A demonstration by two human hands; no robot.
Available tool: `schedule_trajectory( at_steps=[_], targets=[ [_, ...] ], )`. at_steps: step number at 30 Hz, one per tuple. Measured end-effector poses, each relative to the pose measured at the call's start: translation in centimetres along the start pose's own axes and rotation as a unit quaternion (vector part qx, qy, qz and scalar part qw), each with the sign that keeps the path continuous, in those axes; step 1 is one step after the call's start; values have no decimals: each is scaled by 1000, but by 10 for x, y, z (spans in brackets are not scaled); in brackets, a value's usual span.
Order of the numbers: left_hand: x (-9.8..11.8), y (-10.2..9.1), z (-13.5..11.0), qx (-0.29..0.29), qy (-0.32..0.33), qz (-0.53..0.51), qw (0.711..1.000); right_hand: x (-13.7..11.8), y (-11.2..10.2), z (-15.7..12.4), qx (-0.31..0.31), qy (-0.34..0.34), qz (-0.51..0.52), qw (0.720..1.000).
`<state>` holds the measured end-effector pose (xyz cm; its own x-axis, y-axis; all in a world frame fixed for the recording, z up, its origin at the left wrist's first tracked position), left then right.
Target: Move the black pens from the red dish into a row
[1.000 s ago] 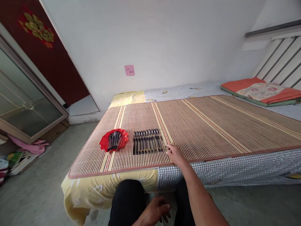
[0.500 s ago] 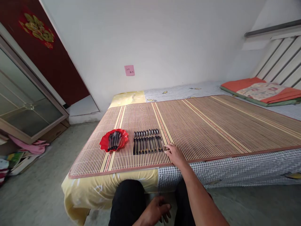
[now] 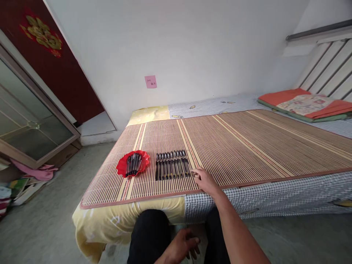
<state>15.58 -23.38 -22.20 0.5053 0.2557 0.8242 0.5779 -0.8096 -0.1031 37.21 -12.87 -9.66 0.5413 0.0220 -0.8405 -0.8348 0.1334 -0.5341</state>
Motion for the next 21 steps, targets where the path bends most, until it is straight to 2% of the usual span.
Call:
schedule_trajectory(
  at_steps=[21],
  targets=[
    [3, 0, -3, 14, -11, 17, 1000, -10, -1, 1, 11, -9, 10, 1000]
  ],
)
Point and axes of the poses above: each hand's wrist, its own z-axis towards the middle knuckle, its own y-axis out of the palm, x = y × z, the point moved 3 cm from there along z, towards the middle knuckle, and after that the axes turned 11 degrees about z, right-handed, at the moved point
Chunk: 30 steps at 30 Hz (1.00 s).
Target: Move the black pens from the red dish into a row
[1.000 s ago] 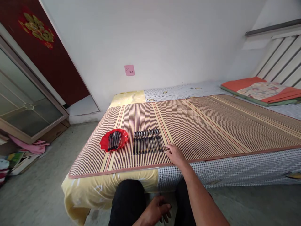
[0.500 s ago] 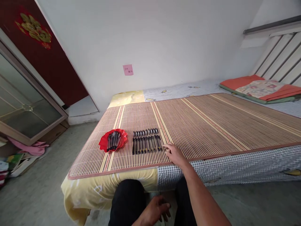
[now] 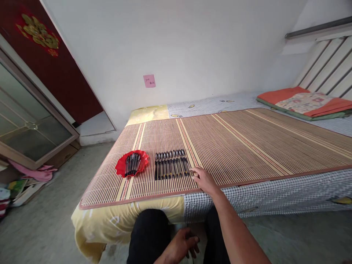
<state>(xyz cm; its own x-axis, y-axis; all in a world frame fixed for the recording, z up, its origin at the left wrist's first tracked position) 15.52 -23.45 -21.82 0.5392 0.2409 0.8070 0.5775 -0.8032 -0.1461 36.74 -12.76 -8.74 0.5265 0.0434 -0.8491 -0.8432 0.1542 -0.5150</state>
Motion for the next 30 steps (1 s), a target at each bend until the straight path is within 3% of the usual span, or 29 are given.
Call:
schedule_trajectory(
  at_steps=[30],
  targets=[
    [-9, 1, 9, 1, -21, 10, 1000, -1, 9, 4, 55, 20, -14, 998]
  ],
)
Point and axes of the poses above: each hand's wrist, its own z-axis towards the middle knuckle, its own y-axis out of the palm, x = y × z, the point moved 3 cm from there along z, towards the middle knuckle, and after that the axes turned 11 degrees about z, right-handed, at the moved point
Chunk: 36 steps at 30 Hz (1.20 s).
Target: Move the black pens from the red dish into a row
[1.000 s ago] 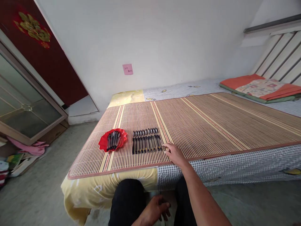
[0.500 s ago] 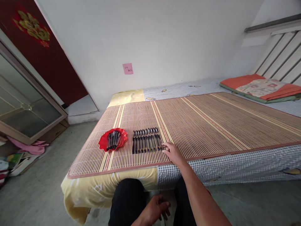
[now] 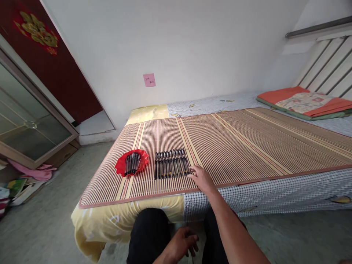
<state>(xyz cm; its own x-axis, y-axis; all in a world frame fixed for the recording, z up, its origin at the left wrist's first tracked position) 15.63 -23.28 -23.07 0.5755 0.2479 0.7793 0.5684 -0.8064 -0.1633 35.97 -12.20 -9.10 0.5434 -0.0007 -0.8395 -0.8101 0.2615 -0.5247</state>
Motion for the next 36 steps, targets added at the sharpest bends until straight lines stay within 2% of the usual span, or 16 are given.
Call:
schedule_trajectory(
  at_steps=[5, 13, 26, 36],
  targets=[
    [2, 0, -3, 2, 4, -5, 1000, 6, -1, 0, -5, 9, 18, 1000],
    [9, -1, -9, 7, 3, -2, 1000, 19, -6, 2, -16, -48, 7, 999],
    [8, 1, -7, 3, 3, -8, 1000, 5, -7, 1, -9, -23, -3, 1000],
    [4, 0, -6, -2, 0, -3, 1000, 3, -7, -1, -27, 6, 8, 1000]
  ],
)
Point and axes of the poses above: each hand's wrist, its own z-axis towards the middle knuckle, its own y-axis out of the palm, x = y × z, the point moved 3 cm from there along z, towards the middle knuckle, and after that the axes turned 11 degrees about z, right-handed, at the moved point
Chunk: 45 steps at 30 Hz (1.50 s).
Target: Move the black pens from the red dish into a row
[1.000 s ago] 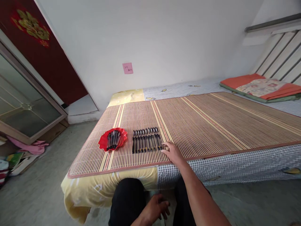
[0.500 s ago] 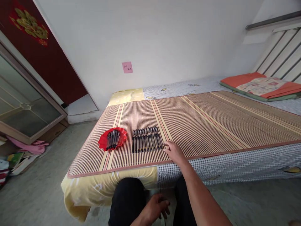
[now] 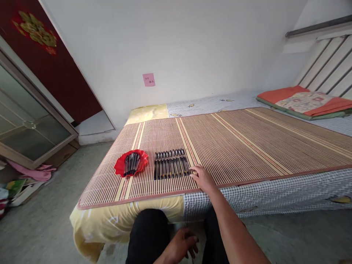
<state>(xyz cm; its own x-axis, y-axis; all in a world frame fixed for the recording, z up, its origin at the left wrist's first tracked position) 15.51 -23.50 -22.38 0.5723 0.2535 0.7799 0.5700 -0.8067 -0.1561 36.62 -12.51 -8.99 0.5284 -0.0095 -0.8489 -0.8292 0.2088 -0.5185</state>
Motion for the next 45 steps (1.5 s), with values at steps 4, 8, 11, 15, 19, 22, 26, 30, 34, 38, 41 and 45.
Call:
schedule_trajectory(
  at_steps=[4, 8, 11, 15, 19, 22, 26, 30, 34, 38, 41, 45],
  targets=[
    [-1, 0, 1, -2, 4, -6, 1000, -1, -1, 0, 3, 0, 5, 1000],
    [-1, 0, 0, 7, -9, 2, 1000, 0, -2, -1, 1, -6, -2, 1000],
    [1, 0, 0, 7, -9, 8, 1000, -1, -1, -1, 16, -24, -11, 1000],
    [1, 0, -1, 5, -2, 4, 1000, -6, 5, -1, 64, -84, -23, 994],
    [1, 0, -1, -3, 5, -1, 1000, -12, 18, -1, 74, -138, -40, 987],
    [1, 0, -1, -2, 6, 2, 1000, -15, 27, -1, 69, -150, -52, 985],
    [2, 0, -2, 9, 3, -2, 1000, -15, 36, 0, 63, -148, -66, 985],
    [1, 0, -2, 5, 10, -1, 1000, -15, 42, 1, 57, -144, -72, 985],
    [0, 1, 1, 4, 8, -1, 1000, -20, 34, -1, 90, -159, -25, 983],
    [0, 2, 2, 8, 11, 0, 1000, -23, 5, -4, 175, -131, 129, 967],
    [3, 2, 0, 10, 20, 6, 1000, -20, -15, -13, 210, -54, 240, 946],
    [7, 2, -5, 11, 35, 11, 999, -27, -19, -45, 145, -13, 296, 944]
  ],
)
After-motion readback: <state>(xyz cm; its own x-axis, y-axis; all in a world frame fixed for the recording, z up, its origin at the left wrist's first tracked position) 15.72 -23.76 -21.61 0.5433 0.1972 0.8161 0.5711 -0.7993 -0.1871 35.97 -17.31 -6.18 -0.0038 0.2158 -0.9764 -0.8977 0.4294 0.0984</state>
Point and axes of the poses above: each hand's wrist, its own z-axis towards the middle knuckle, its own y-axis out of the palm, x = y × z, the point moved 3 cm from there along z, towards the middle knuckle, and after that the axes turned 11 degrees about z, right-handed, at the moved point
